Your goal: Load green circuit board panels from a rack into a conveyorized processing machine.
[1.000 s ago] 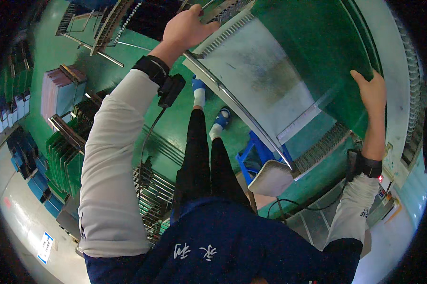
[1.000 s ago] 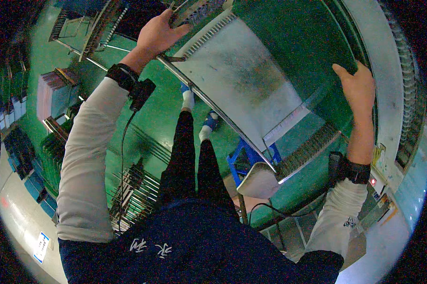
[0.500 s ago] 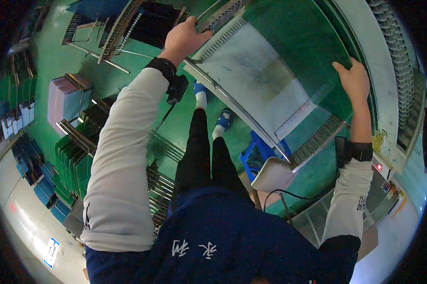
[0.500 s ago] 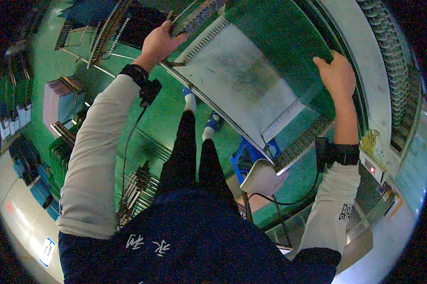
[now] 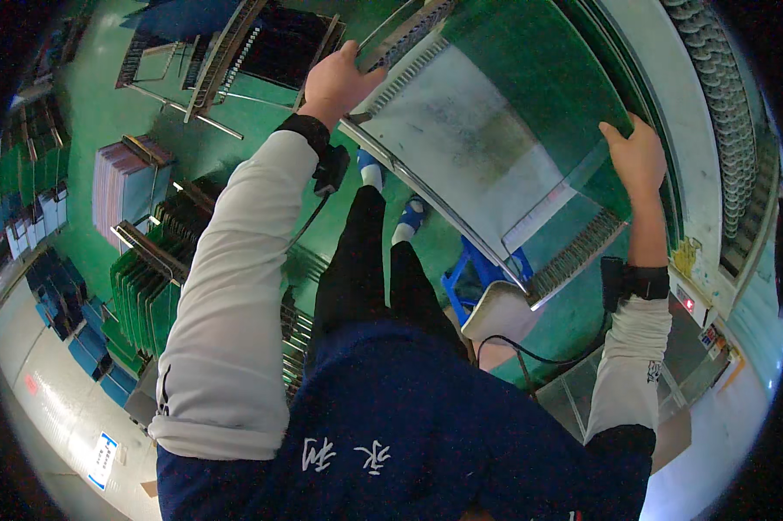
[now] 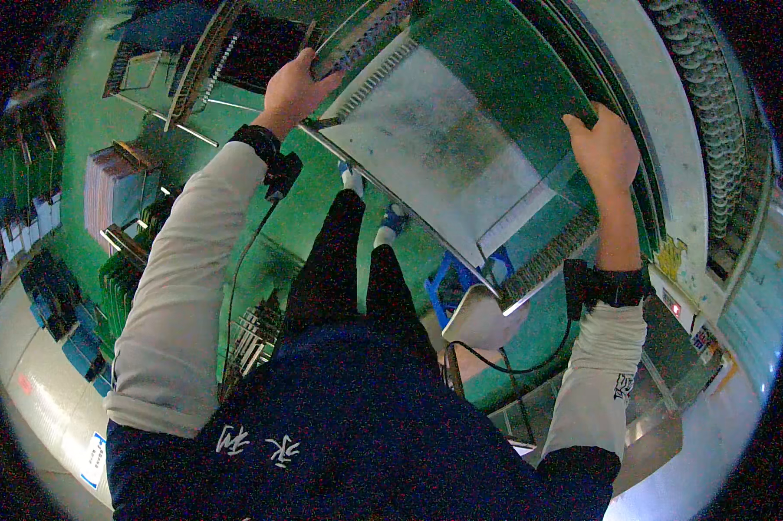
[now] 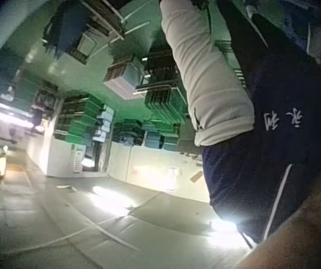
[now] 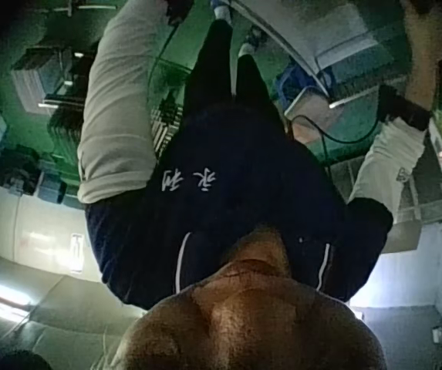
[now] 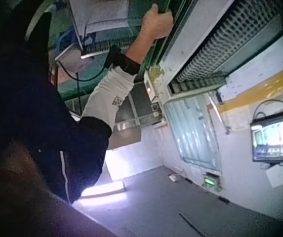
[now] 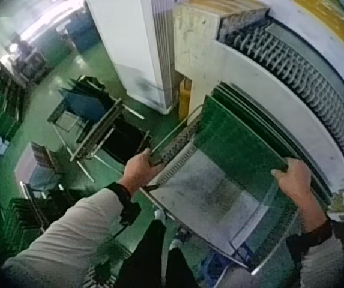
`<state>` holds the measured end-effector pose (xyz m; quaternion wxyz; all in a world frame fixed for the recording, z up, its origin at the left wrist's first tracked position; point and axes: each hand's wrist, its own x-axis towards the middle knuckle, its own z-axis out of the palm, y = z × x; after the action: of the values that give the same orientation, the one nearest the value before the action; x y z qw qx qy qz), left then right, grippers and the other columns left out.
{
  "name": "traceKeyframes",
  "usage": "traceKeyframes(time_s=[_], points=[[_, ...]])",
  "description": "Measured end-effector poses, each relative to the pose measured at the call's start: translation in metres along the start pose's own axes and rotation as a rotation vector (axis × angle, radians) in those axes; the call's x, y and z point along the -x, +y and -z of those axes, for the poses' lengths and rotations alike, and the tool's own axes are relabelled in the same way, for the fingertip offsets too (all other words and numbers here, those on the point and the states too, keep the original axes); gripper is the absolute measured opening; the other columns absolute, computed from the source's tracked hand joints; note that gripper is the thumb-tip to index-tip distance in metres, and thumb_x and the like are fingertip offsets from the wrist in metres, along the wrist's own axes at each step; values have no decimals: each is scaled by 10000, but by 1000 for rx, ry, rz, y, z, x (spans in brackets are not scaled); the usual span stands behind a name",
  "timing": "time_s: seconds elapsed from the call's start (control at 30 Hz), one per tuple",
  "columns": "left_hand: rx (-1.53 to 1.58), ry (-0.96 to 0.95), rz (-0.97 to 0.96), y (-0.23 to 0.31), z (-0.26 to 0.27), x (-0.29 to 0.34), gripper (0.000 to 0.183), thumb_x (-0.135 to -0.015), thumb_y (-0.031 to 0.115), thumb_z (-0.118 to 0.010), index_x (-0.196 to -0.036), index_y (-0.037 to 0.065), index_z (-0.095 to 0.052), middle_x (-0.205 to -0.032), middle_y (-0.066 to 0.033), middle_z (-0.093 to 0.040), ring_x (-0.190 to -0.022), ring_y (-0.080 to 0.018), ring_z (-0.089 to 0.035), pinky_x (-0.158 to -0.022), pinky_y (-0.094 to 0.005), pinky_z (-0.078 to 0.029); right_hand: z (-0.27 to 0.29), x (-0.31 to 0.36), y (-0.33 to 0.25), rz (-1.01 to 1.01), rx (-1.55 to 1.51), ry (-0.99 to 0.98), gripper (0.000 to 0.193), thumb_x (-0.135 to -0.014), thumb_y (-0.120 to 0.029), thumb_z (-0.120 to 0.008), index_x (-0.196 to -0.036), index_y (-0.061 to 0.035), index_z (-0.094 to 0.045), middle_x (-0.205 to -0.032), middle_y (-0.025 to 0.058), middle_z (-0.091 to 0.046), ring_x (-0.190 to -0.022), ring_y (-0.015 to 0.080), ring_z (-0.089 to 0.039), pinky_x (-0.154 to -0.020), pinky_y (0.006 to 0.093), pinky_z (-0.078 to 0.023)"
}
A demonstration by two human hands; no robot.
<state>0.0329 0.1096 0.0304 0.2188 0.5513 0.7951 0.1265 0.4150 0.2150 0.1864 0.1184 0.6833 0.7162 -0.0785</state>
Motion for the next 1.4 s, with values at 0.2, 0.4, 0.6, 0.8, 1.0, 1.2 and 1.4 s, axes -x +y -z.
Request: traceKeyframes(time_s=[0.2, 0.4, 0.6, 0.8, 1.0, 1.2, 1.4], points=[[-6, -67, 24, 3, 5, -1, 590, -787, 546, -664, -1084, 45, -568, -879, -194, -681, -864, -388, -662, -757, -481, -510, -16, -5, 9, 8, 38, 34, 484, -815, -425, -674, -1197, -130, -650, -1077, 166, -689, -1009, 359, -650, -863, 456, -506], [-30, -30, 37, 8, 6, 3, 539, -769, 499, -663, -1001, 21, -577, -848, -198, -685, -841, -380, -665, -736, -458, -524, -14, -3, 7, -5, 42, 51, 480, -815, -422, -674, -1192, -126, -655, -1086, 158, -689, -1015, 357, -649, -861, 453, -507], [-47, 14, 3, 1, 0, 5, 610, -778, 533, -674, -1122, 40, -574, -914, -201, -688, -881, -391, -661, -767, -484, -515, -11, 2, 2, -6, 36, 38, 501, -816, -425, -669, -1219, -129, -642, -1115, 157, -681, -1051, 350, -638, -892, 455, -493], [-50, 64, -35, -1, -4, 2, 562, -731, 513, -659, -1011, 29, -605, -867, -212, -689, -832, -383, -673, -740, -468, -533, -21, -3, 12, 26, 93, 125, 522, -811, -431, -670, -1233, -124, -632, -1124, 168, -674, -1051, 358, -633, -891, 457, -487], [-34, 60, -6, -1, -2, 2, 572, -729, 513, -666, -1030, 30, -610, -874, -198, -693, -849, -377, -674, -756, -457, -534, -12, 2, 2, 64, 7, 89, 461, -816, -410, -675, -1163, -107, -659, -1065, 171, -688, -1000, 372, -646, -857, 463, -498], [-40, 77, -34, -2, -7, 1, 628, -754, 573, -667, -1091, 47, -605, -894, -205, -687, -884, -387, -662, -778, -474, -522, -23, -10, 18, 53, 59, 158, 496, -809, -422, -683, -1183, -97, -648, -1106, 175, -675, -1032, 368, -634, -867, 464, -491], [-65, 48, 54, 2, 2, 10, 565, -715, 500, -682, -1034, 40, -614, -918, -180, -694, -883, -369, -670, -777, -450, -540, -19, 0, 8, 24, 52, 157, 496, -807, -397, -694, -1207, -109, -641, -1110, 174, -672, -1028, 358, -633, -871, 452, -484]])
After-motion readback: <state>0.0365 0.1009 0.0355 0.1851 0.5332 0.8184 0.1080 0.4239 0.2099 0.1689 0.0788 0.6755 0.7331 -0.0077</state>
